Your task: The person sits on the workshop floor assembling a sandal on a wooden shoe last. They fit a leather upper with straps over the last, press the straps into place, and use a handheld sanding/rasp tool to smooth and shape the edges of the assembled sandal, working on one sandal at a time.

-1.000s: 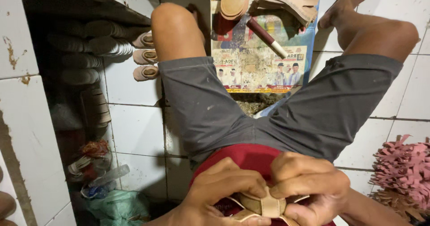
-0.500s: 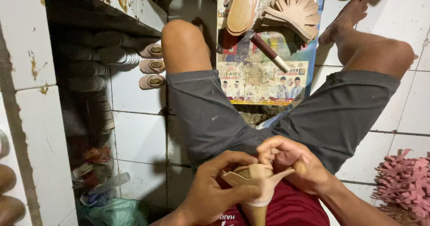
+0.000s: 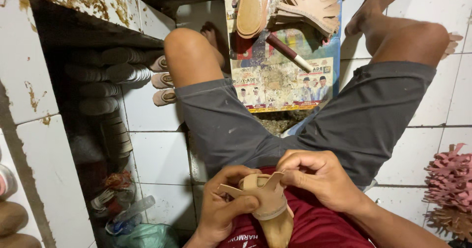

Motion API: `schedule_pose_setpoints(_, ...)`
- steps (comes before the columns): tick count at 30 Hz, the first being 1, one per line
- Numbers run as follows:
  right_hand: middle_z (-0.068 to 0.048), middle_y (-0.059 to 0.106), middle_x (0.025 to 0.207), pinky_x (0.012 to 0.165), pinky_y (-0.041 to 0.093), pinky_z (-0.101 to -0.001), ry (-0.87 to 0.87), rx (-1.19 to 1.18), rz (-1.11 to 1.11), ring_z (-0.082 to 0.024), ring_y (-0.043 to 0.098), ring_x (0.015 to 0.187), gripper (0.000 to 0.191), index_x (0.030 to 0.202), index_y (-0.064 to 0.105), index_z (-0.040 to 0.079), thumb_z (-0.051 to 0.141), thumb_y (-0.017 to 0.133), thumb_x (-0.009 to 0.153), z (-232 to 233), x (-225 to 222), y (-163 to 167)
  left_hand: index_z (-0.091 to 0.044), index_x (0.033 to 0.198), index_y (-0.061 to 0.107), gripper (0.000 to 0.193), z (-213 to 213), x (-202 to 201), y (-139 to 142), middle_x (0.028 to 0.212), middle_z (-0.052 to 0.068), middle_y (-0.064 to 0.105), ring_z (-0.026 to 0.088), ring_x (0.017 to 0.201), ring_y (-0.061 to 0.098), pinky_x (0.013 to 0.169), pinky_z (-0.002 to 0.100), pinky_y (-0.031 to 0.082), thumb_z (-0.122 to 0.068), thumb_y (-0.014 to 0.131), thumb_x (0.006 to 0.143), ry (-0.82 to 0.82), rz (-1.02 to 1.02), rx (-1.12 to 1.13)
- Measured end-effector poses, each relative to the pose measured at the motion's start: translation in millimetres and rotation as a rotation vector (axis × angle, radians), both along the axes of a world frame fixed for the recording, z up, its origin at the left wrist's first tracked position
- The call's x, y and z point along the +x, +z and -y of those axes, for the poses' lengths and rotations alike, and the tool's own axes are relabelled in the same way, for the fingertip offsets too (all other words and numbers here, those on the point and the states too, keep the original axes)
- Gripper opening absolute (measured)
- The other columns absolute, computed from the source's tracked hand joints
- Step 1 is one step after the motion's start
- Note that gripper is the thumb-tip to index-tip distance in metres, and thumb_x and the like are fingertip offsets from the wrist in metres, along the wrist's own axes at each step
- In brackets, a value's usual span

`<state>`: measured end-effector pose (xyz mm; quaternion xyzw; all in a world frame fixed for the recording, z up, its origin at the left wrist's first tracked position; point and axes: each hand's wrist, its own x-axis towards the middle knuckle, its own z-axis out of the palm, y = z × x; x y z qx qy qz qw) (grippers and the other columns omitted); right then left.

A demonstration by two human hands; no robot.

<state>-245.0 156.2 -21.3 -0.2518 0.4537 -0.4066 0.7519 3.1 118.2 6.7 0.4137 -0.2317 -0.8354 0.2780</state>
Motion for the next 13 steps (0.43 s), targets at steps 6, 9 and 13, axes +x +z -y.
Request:
schedule_pose_setpoints(6,-0.011,0.055,0.117,0.096,0.047,-0.0306,0.008,-0.066,0.311,-0.017,0.054,0.107,0.012,0.109,0.062,0.0,0.011,0.065,0.104,-6,13,0,0.006,0.125,0.065,0.051,-7,4,-1,0.115,0.016,0.073,0.022,0.106,0.07,0.094,0.035,0.056,-0.004,0.085,0.08,-0.045,-0.031,-0.048)
schedule_pose_setpoints(9,-0.011,0.043,0.147,0.112,0.043,-0.0338,0.107,0.024,0.645,-0.019,0.049,0.133,0.062,0.142,0.038,0.011,0.011,0.074,0.091,10,16,-18,0.008,0.123,0.068,0.046,-6,3,3,0.116,0.017,0.072,0.022,0.106,0.07,0.095,0.034,0.056,0.001,0.086,0.081,-0.098,-0.059,-0.143)
schedule_pose_setpoints(13,-0.015,0.034,0.16,0.098,0.037,-0.0318,0.543,0.171,1.275,-0.023,0.039,0.132,0.132,0.178,-0.005,0.027,0.008,0.085,0.084,17,31,-45,0.004,0.121,0.07,0.045,-2,-2,13,0.125,0.018,0.065,0.025,0.12,0.07,0.105,0.037,0.058,0.003,0.088,0.08,-0.277,-0.152,-0.337)
